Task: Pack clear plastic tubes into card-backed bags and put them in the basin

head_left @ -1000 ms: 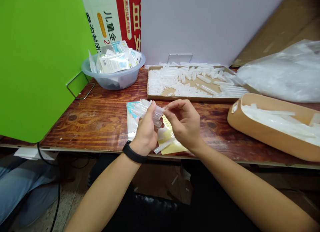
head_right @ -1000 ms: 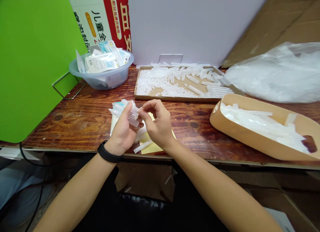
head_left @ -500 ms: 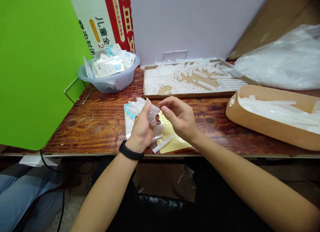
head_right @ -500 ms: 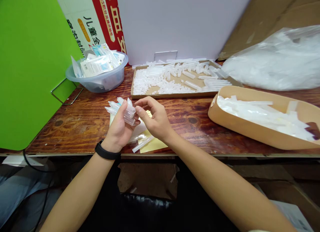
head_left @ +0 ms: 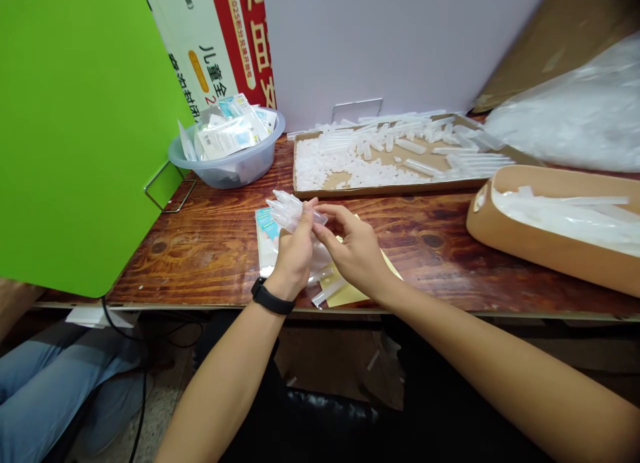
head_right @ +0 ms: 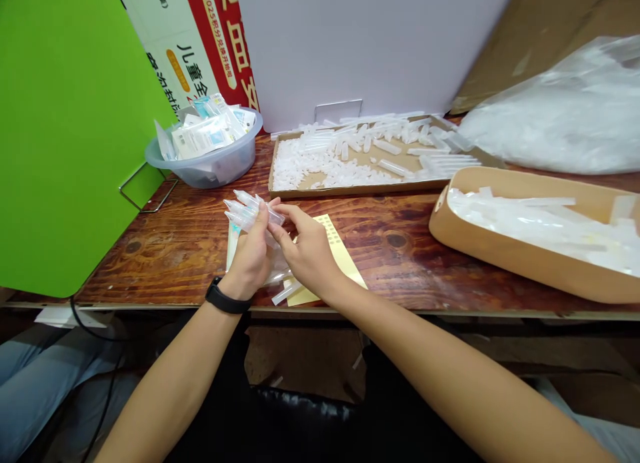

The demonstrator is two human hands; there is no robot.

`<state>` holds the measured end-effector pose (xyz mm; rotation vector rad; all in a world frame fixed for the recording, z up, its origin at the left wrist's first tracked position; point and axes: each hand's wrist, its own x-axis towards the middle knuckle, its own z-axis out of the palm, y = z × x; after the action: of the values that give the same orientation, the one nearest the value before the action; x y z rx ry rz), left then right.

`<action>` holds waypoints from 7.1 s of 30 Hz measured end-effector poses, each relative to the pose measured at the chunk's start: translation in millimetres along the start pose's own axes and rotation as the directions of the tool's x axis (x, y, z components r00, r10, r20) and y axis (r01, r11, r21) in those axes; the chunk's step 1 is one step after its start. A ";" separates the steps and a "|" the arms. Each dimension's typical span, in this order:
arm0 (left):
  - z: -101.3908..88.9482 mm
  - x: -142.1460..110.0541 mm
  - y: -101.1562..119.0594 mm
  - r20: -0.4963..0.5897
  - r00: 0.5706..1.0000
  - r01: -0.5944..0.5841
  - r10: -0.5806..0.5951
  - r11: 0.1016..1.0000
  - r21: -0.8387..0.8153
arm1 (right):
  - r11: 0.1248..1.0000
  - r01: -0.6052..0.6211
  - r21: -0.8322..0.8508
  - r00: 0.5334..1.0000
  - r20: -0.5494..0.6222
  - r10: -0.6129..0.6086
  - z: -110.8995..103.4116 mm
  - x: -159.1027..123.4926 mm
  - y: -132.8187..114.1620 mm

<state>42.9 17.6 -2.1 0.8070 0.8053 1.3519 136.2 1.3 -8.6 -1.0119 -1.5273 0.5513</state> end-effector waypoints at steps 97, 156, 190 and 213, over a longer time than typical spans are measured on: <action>-22.0 -20.2 9.0 0.462 0.755 -0.480 0.466 -0.087 0.873 | 0.938 -0.343 -0.056 0.936 -0.102 0.336 -44.0 -7.3 -0.9; -15.1 -2.5 33.7 0.170 0.985 0.027 0.024 0.956 -0.292 | 1.000 -0.014 0.027 0.967 -0.254 0.020 2.5 -4.3 6.4; -22.9 -1.9 45.1 -0.259 0.944 -0.160 0.206 0.969 0.186 | 0.728 -0.536 0.427 0.842 0.212 0.496 -23.0 19.5 -2.3; -27.0 -17.3 54.3 0.154 0.936 -0.344 0.316 0.730 0.590 | 0.799 -0.539 0.267 0.773 0.534 0.344 -40.1 21.7 -21.9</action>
<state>-8.5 4.0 31.8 1.5516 1.1273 1.3831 168.9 0.4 30.0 -0.9546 -1.4688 1.4923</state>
